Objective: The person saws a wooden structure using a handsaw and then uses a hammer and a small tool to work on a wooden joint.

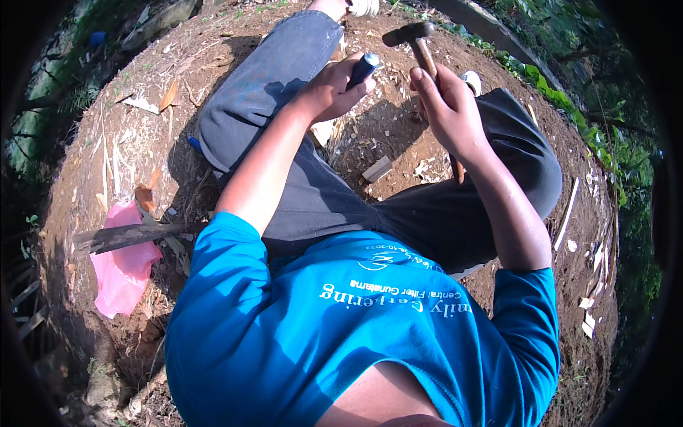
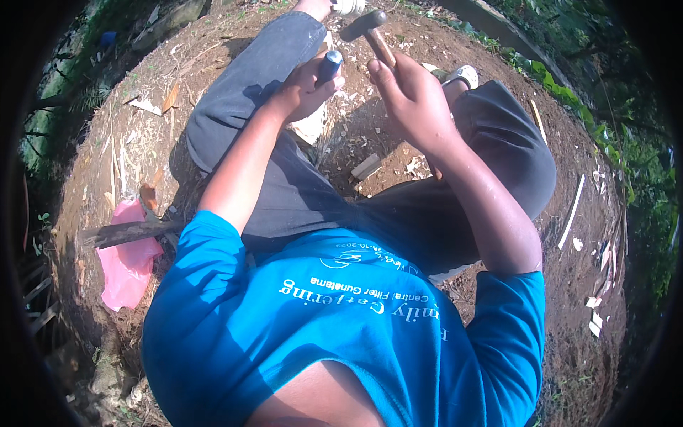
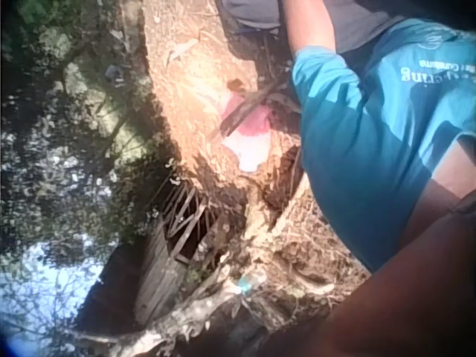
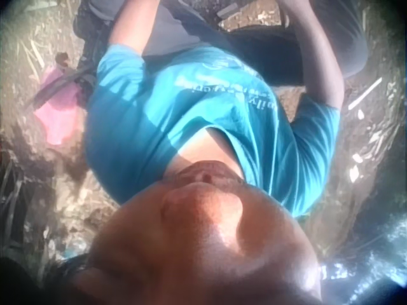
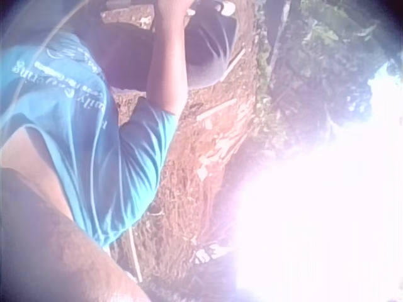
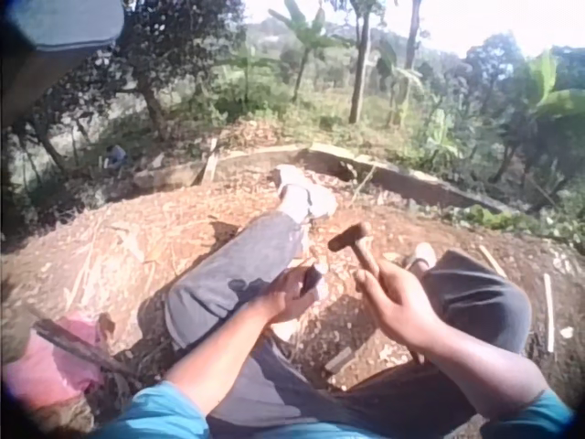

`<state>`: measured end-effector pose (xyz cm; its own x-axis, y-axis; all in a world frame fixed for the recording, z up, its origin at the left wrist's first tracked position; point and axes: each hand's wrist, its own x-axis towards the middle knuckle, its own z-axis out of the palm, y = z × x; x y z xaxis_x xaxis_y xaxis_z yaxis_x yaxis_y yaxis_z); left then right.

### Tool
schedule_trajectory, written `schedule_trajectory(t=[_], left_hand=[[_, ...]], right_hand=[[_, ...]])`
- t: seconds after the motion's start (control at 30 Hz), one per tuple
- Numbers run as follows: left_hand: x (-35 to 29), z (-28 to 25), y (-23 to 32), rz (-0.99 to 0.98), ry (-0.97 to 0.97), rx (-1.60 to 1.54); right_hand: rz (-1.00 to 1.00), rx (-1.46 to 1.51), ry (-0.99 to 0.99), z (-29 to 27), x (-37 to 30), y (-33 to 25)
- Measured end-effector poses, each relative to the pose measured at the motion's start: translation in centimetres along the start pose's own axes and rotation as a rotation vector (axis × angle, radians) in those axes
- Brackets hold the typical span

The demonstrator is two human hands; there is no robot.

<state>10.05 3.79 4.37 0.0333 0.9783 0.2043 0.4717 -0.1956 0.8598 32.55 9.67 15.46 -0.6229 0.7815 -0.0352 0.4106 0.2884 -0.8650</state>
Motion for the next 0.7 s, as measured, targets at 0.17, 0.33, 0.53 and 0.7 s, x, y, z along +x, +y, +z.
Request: schedule_trajectory(t=[0.17, 0.33, 0.53, 0.7], left_hand=[[0.3, 0.0, 0.0, 0.082, 0.026, -0.078], [-0.3, 0.0, -0.5, 0.033, 0.053, -0.151], [-0.7, 0.3, -2.2, -0.011, 0.112, -0.150], [0.2, 0.2, -2.3, 0.015, 0.027, -0.204]], right_hand=[[0.005, -0.130, -0.131, 0.5, 0.5, 1.4], [-0.139, 0.292, 0.140, -0.2, -0.7, -0.6], [-0.062, 0.209, 0.045, -0.1, -0.2, -1.5], [-0.041, -0.272, -0.058, 0.7, 0.9, 2.4]])
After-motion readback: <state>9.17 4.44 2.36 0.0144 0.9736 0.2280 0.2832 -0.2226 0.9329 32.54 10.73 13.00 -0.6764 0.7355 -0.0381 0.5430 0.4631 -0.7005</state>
